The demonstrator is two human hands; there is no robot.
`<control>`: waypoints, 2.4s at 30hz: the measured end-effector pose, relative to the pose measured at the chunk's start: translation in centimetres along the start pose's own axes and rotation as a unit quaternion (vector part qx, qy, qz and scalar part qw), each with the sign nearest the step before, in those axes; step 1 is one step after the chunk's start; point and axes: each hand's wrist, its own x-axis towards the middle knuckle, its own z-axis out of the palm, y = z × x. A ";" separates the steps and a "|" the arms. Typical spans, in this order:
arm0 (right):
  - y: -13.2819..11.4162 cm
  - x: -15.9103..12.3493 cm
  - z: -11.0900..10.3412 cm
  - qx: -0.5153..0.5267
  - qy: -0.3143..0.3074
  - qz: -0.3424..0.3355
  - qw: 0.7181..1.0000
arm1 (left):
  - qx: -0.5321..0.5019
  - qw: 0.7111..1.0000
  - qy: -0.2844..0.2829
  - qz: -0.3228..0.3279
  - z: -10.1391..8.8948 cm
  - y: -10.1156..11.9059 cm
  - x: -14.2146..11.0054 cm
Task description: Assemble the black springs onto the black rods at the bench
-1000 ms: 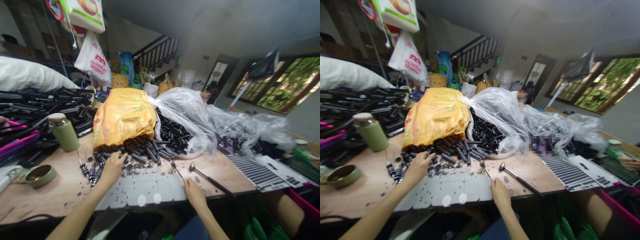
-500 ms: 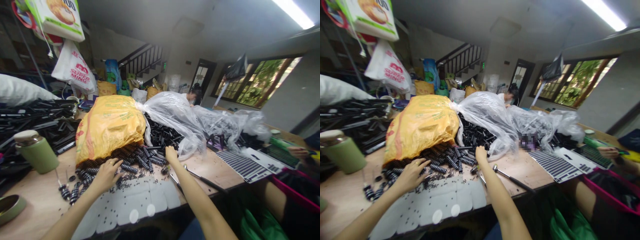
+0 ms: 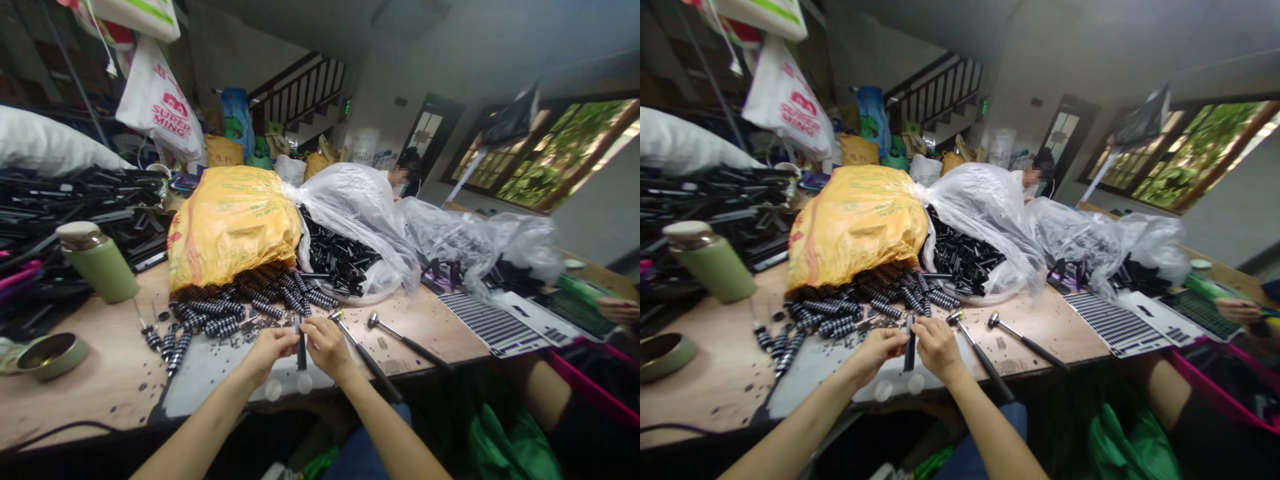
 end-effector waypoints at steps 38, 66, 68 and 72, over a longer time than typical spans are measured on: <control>-3.1 -1.0 0.1 0.179 -0.094 0.150 0.968 | -0.189 0.977 0.095 0.027 -3.3 1.9 -3.1; -4.8 -1.2 3.9 0.186 -0.102 0.145 0.966 | 0.088 0.977 0.174 0.080 0.2 -3.9 -1.8; -4.4 -2.0 4.8 0.147 -0.108 0.155 0.971 | 0.268 0.925 0.183 0.197 0.1 -5.9 -1.7; -2.1 -3.8 3.8 0.036 -0.149 0.163 0.975 | 0.499 0.802 0.121 0.304 -0.7 -8.7 -1.6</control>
